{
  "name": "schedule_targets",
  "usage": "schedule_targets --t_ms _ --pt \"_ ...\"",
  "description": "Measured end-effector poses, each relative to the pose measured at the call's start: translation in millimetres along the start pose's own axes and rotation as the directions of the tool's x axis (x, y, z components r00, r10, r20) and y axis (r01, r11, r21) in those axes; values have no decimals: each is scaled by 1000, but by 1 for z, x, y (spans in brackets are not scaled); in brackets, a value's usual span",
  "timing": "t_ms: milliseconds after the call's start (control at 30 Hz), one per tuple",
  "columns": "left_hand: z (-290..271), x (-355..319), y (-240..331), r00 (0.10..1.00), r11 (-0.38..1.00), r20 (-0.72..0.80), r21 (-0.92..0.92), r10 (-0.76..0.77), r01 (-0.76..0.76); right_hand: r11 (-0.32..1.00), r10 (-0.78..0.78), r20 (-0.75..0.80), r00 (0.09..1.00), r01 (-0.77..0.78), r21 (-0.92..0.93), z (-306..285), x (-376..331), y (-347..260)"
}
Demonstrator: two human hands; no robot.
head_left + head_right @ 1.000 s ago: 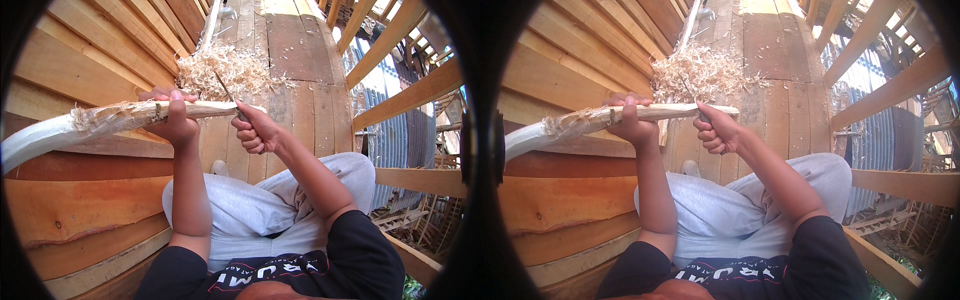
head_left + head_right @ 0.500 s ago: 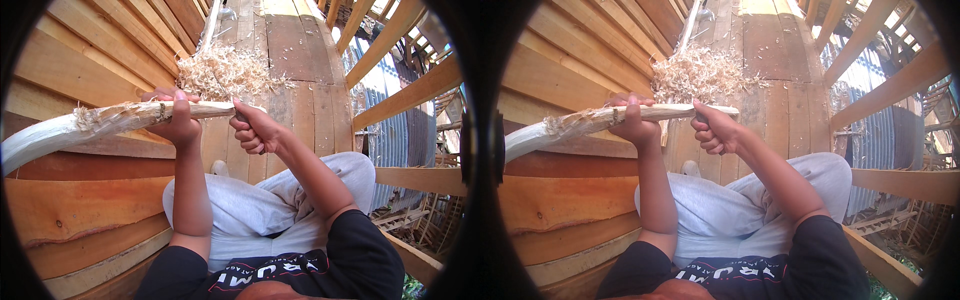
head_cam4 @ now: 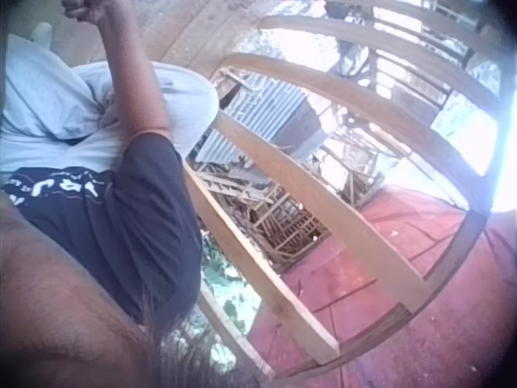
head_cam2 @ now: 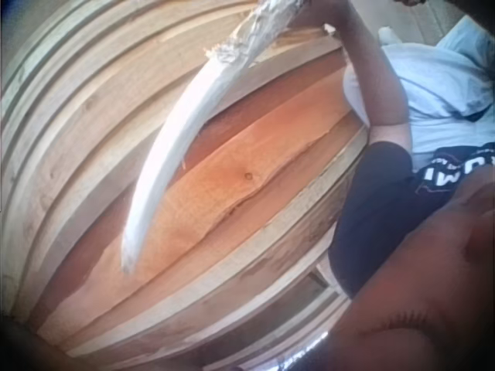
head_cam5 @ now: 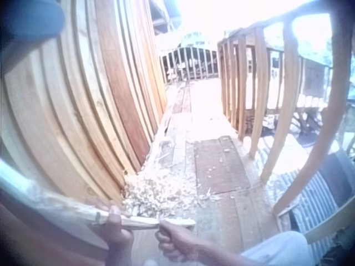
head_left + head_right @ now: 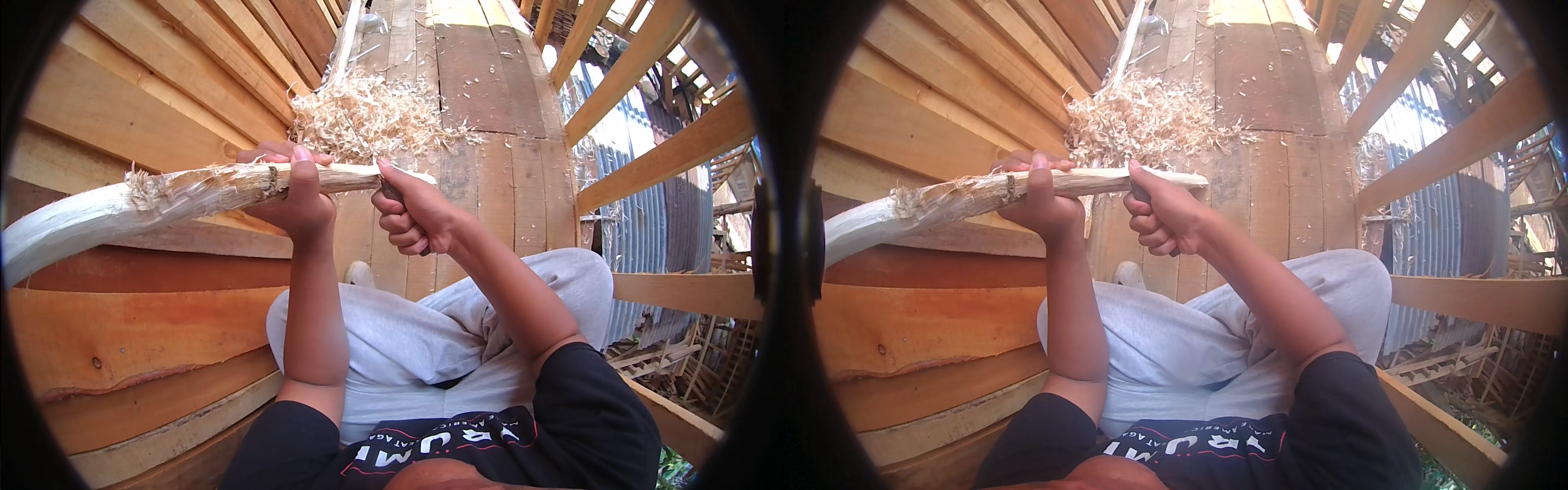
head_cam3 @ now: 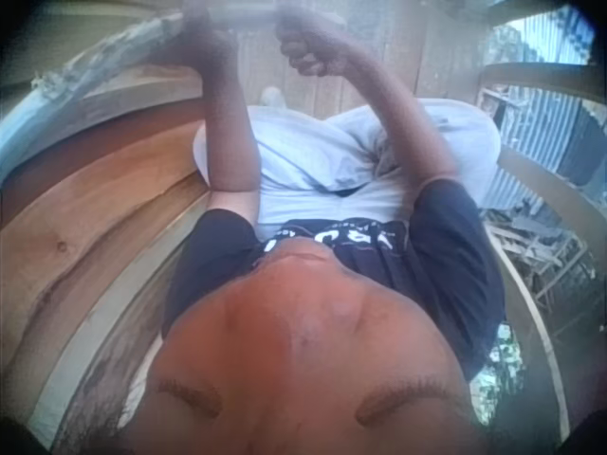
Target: The person sits on a wooden floor and uses a knife to shave and shape a curved piece of wood. They hold the wood with one hand and carefully remove thin layers with the other, creating wood shavings that accumulate on the floor.
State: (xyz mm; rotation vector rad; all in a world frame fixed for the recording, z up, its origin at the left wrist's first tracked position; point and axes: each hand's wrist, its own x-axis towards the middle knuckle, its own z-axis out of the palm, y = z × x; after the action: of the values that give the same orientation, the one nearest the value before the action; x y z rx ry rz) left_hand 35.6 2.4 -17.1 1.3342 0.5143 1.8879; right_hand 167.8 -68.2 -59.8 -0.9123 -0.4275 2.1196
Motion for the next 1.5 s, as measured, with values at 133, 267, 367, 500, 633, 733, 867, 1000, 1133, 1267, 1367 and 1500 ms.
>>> schedule_targets --t_ms 133,267,367,500,633,733,867,1000,1133,1267,1367,1500 --pt "-1 1 -1 999 1000 -30 21 -21 22 998 2 52 999 -5 64 -1 2 1" --pt "-3 -1 -2 999 999 -36 -6 -35 35 857 -405 -276 872 257 -447 23 15 15" --pt "-2 -3 -3 1000 1000 1 -15 -3 3 964 -193 -224 955 141 -225 31 4 7" --pt "7 -6 2 1000 1000 11 2 -6 6 1000 7 103 995 -6 -3 9 -9 -3" --pt "12 -8 6 999 999 3 39 -34 34 1000 6 193 981 -9 17 -6 -8 -5" --pt "7 -5 2 1000 998 12 59 -12 11 971 -161 -105 981 138 -194 21 -9 0" --pt "8 -7 1 999 998 44 64 16 -19 942 -258 -247 934 186 -279 41 -10 6" --pt "11 -7 2 996 989 67 136 50 -59 997 -23 93 995 16 73 20 -18 -5" --pt "14 -8 4 993 986 113 159 40 -58 971 -33 338 941 -49 233 4 -17 -3" --pt "4 0 4 984 995 166 94 -60 45 960 -202 -53 978 187 -207 17 -16 -6" --pt "-9 16 13 949 991 314 -129 -4 47 821 -393 -227 891 229 -523 19 -12 -9" --pt "-12 26 52 907 983 398 -162 140 -81 679 -525 -255 812 219 -700 23 -21 -5"
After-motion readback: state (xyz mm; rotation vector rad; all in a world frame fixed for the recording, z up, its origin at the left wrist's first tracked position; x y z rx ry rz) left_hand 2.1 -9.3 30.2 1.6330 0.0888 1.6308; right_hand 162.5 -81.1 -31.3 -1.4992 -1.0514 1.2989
